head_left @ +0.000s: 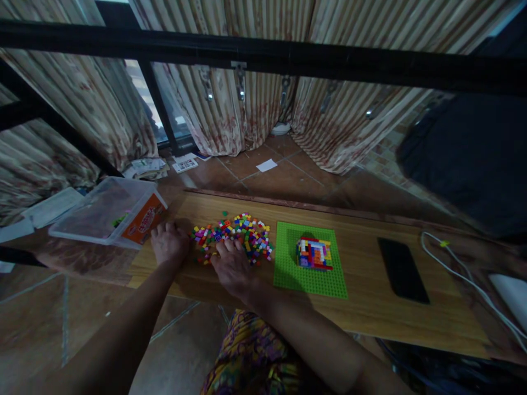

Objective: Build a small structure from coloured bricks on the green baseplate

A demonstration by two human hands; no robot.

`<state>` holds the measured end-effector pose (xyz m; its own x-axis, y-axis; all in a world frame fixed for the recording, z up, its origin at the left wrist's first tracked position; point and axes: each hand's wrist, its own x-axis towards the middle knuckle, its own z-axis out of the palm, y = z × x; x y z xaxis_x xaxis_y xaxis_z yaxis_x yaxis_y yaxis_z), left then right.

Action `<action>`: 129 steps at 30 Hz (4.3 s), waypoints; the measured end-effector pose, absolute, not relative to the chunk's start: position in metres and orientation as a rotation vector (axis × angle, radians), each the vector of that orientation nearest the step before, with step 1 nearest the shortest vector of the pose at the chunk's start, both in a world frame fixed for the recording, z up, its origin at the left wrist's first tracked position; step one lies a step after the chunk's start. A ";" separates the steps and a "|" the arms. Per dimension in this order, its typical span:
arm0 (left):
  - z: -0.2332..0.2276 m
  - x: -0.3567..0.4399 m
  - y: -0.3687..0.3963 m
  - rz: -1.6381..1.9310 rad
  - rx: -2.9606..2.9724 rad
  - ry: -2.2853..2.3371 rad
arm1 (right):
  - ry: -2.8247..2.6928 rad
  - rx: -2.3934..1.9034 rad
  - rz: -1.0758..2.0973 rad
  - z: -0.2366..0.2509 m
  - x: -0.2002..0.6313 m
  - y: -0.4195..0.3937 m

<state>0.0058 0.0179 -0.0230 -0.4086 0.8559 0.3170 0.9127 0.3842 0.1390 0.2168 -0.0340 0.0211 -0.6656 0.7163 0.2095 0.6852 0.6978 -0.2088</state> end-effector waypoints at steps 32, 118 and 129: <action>-0.018 0.005 0.021 -0.364 -1.594 -2.479 | -1.215 -1.465 0.908 0.058 0.402 -0.081; -0.008 0.013 0.019 -0.239 -1.603 -2.552 | -1.009 -1.716 0.821 -0.003 0.464 -0.027; -0.009 0.010 0.019 -0.208 -1.615 -2.518 | -0.980 -1.674 0.760 0.000 0.464 -0.030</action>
<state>0.0096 0.0192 -0.0093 -0.4128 0.8900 0.1938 0.9097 0.4134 0.0393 0.4639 -0.0304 -0.0005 0.4721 0.8812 -0.0270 0.2455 -0.1609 -0.9559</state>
